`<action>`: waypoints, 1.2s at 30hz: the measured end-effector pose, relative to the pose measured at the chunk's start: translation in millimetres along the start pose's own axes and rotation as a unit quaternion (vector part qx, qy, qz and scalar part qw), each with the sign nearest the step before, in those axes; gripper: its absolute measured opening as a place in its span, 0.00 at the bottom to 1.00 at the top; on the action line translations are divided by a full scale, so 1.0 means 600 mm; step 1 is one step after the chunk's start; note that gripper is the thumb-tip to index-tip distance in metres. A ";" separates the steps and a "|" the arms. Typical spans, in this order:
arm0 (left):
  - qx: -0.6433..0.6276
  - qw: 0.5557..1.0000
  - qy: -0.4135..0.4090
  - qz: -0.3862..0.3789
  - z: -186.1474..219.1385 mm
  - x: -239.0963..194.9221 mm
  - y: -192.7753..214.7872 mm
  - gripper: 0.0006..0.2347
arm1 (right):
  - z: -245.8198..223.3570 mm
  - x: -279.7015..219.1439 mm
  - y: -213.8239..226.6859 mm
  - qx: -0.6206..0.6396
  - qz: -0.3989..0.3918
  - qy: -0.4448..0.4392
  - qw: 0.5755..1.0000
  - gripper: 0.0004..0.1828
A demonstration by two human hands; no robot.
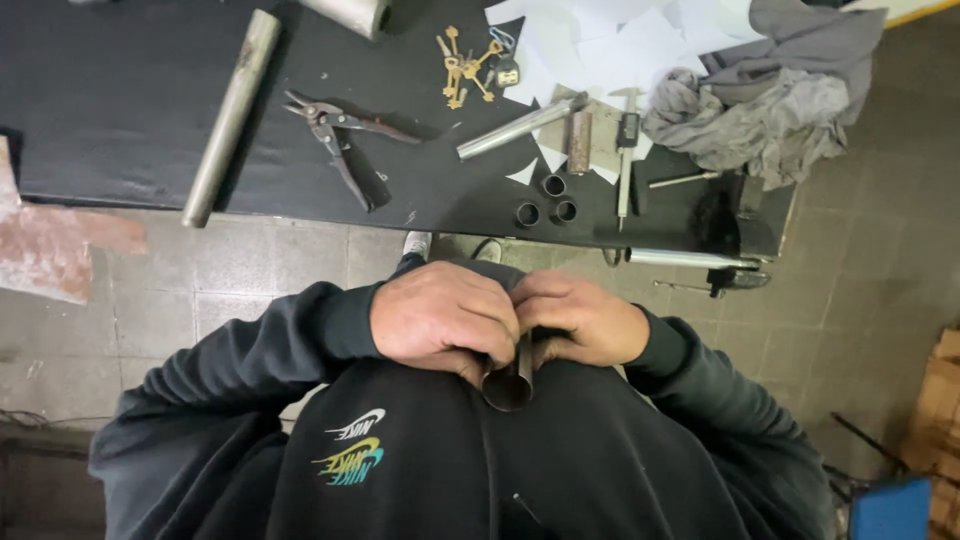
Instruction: Fabricating and assembling metal exhaust components using a vise, hammer, and measuring tools.
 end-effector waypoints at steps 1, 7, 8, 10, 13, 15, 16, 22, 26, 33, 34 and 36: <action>-0.003 1.000 0.005 0.000 -0.002 -0.001 -0.002 0.16 | -0.001 -0.002 -0.002 0.005 0.001 0.000 1.000 0.21; -0.029 0.999 0.021 0.023 -0.010 -0.010 -0.006 0.14 | 0.001 -0.015 0.004 0.015 0.046 -0.001 0.999 0.20; -0.040 0.999 0.015 0.018 -0.012 -0.009 -0.011 0.14 | 0.000 -0.017 0.007 0.014 0.056 -0.008 0.998 0.20; -0.037 0.998 0.013 0.039 -0.012 -0.010 -0.010 0.14 | -0.005 -0.016 0.001 -0.010 0.045 -0.007 0.999 0.19; -0.028 0.999 0.017 0.038 -0.013 0.003 -0.003 0.16 | -0.003 -0.008 0.027 -0.002 0.056 -0.025 0.998 0.20; -0.032 0.999 0.027 0.033 -0.020 0.005 -0.007 0.16 | -0.004 -0.006 0.032 0.005 0.040 -0.018 0.999 0.20; -0.033 0.998 0.046 0.028 -0.025 0.003 -0.010 0.16 | -0.007 -0.006 0.026 0.018 0.018 -0.007 1.000 0.21; -0.018 0.995 0.071 0.065 -0.042 0.005 -0.001 0.20 | -0.019 -0.011 0.042 -0.049 0.037 0.006 0.998 0.21; -0.023 0.987 0.096 0.128 -0.049 -0.006 0.011 0.30 | -0.027 -0.017 0.032 -0.088 0.063 0.072 0.992 0.21; 0.002 0.976 0.214 0.050 -0.097 -0.065 -0.063 0.28 | -0.011 -0.037 0.012 0.148 0.070 0.111 0.980 0.20; 0.002 0.975 0.216 0.053 -0.095 -0.067 -0.064 0.26 | -0.010 -0.038 0.010 0.146 0.065 0.100 0.982 0.19; 0.010 0.974 0.222 0.047 -0.087 -0.055 -0.057 0.25 | -0.015 -0.041 0.011 0.142 0.062 0.104 0.982 0.19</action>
Point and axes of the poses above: each hand's wrist, its own x-axis towards the middle knuckle, its own y-axis out of the back of the hand, z = x × y, the point moved 10 cm from there along x, towards the middle knuckle, and after that the axes turned 15 degrees about x, right-handed, at the moved point
